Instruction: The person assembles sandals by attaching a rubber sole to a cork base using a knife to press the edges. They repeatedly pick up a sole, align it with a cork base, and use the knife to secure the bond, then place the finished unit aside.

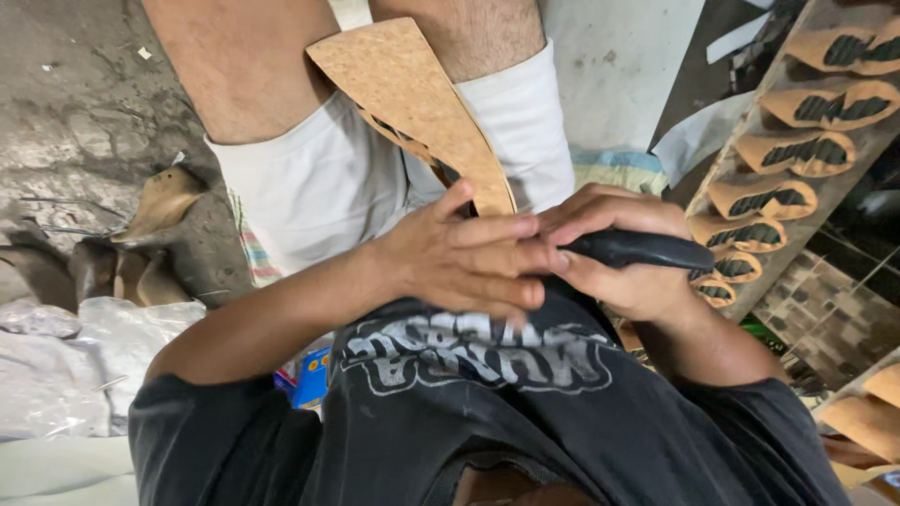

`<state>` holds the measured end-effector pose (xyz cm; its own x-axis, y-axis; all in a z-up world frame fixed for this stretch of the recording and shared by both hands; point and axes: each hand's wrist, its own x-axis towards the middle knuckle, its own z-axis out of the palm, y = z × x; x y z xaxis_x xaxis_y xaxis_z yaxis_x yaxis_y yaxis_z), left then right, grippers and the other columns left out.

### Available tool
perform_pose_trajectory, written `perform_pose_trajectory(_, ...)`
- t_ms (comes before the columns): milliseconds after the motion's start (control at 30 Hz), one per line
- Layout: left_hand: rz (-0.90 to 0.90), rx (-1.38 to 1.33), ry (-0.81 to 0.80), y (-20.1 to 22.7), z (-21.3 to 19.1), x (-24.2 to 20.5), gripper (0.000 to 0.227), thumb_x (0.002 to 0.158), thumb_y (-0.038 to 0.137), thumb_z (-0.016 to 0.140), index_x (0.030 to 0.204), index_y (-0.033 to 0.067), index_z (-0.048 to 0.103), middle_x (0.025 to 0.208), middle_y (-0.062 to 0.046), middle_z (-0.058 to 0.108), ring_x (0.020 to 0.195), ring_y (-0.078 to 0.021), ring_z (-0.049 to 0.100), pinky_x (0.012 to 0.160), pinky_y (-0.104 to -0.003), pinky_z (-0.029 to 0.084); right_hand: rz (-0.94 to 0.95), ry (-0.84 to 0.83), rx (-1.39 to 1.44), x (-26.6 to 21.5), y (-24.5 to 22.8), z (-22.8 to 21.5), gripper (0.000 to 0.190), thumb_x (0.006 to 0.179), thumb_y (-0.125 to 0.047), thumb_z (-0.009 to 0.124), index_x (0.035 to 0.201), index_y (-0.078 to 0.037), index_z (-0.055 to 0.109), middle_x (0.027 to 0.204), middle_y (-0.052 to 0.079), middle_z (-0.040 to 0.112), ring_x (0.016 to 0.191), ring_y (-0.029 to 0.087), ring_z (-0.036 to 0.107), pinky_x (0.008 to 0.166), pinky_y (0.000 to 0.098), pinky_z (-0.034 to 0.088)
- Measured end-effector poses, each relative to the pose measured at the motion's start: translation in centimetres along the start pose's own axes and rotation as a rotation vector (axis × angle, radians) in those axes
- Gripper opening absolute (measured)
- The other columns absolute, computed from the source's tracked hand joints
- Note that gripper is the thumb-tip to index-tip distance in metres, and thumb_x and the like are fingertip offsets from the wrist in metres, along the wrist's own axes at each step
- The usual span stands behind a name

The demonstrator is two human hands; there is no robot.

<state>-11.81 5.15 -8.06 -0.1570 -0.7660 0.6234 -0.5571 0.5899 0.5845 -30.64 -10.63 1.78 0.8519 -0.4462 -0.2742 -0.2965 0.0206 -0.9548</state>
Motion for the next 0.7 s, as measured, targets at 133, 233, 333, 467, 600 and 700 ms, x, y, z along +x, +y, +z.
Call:
perform_pose_trajectory(133, -0.434, -0.286, -0.010, -1.4, -6.1, 3.0, 0.075, 0.102, 0.063, 0.064, 0.154, 0.0152, 0.040, 0.145, -0.015, 0.052, 0.135, -0.0324, 0.054, 0.118, -0.054, 0.040, -0.022, -0.027, 0.091, -1.0, 1.9, 1.2, 0.015, 0.088, -0.005, 0.078, 0.100, 0.001, 0.071, 0.101, 0.017, 0.074, 0.102, 0.030, 0.076, 0.100, 0.0434, 0.063)
perform_pose_trajectory(233, -0.663, 0.638, -0.199, -6.0, -9.5, 3.6, 0.043, 0.106, 0.048, 0.067, 0.115, 0.0065, 0.067, 0.103, -0.014, 0.070, 0.099, -0.0330, 0.067, 0.083, -0.052, 0.051, -0.036, 0.007, 0.104, -1.6, 2.7, 2.3, 0.012, 0.090, -0.006, 0.077, 0.098, -0.001, 0.070, 0.100, 0.015, 0.074, 0.107, 0.031, 0.077, 0.100, 0.0429, 0.063)
perform_pose_trajectory(333, -0.854, 0.575, -0.426, -7.9, -8.1, 3.6, 0.060, 0.112, 0.059, 0.056, 0.118, 0.0006, 0.070, 0.075, -0.015, 0.067, 0.074, -0.0326, 0.066, 0.071, -0.045, 0.048, -0.059, -0.039, 0.035, -1.2, 2.5, 2.4, 0.015, 0.087, -0.006, 0.079, 0.097, 0.001, 0.070, 0.100, 0.015, 0.074, 0.107, 0.031, 0.076, 0.098, 0.0424, 0.062)
perform_pose_trajectory(467, -0.678, 0.662, -0.187, -7.7, -7.1, 2.5, 0.043, 0.111, 0.045, 0.057, 0.100, 0.0078, 0.073, 0.075, -0.010, 0.067, 0.071, -0.0273, 0.067, 0.071, -0.040, 0.046, -0.030, -0.003, -0.003, 0.1, 1.5, 2.6, 0.015, 0.092, -0.007, 0.078, 0.102, -0.001, 0.070, 0.106, 0.017, 0.074, 0.106, 0.029, 0.077, 0.099, 0.0406, 0.064)
perform_pose_trajectory(600, -0.693, 0.647, -0.142, -7.5, -7.0, 2.6, 0.036, 0.111, 0.039, 0.056, 0.101, 0.0106, 0.076, 0.077, -0.008, 0.068, 0.070, -0.0261, 0.065, 0.072, -0.042, 0.044, -0.019, 0.000, 0.044, 2.2, 1.5, 2.9, 0.016, 0.093, -0.009, 0.079, 0.105, -0.003, 0.071, 0.105, 0.015, 0.075, 0.099, 0.025, 0.078, 0.095, 0.0368, 0.066)
perform_pose_trajectory(700, -0.706, 0.620, -0.110, -7.5, -7.4, 3.0, 0.033, 0.111, 0.031, 0.051, 0.103, 0.0093, 0.075, 0.081, -0.008, 0.069, 0.078, -0.0264, 0.065, 0.081, -0.044, 0.043, 0.053, 0.006, 0.011, 3.8, 1.5, 2.6, 0.017, 0.094, -0.008, 0.080, 0.108, -0.002, 0.073, 0.103, 0.015, 0.076, 0.094, 0.021, 0.077, 0.090, 0.0315, 0.063)
